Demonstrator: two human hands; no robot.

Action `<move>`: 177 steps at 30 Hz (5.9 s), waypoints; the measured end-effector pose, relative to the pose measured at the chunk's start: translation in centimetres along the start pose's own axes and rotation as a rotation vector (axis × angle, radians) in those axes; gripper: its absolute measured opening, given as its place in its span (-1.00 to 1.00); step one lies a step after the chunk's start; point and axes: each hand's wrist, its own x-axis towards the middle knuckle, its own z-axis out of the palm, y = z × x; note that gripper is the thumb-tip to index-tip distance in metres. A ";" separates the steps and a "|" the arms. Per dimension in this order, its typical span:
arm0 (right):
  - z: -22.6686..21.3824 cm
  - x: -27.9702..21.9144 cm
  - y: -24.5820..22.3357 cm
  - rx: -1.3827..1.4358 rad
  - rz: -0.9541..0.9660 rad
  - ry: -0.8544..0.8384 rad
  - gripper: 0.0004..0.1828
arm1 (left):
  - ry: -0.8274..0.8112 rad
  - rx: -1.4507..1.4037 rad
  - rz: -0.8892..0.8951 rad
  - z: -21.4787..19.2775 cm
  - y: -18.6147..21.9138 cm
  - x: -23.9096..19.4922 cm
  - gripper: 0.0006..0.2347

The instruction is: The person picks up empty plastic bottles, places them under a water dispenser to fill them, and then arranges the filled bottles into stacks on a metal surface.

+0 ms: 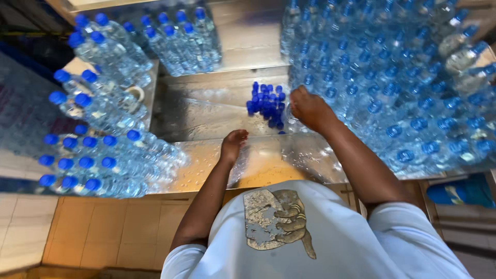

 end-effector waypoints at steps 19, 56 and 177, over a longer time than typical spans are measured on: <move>1.4 1.8 -9.8 1.189 0.118 -0.103 -0.68 | 0.177 -0.661 -0.256 -9.1 7.1 -10.1 -0.60; 9.0 7.0 -24.6 0.245 -0.043 -0.238 -0.12 | 0.576 -0.454 0.055 -18.9 -7.0 -15.7 -0.74; 14.4 4.3 -42.3 0.564 -0.756 -0.020 -0.52 | 1.112 0.386 0.164 -23.8 -16.9 -15.6 -0.30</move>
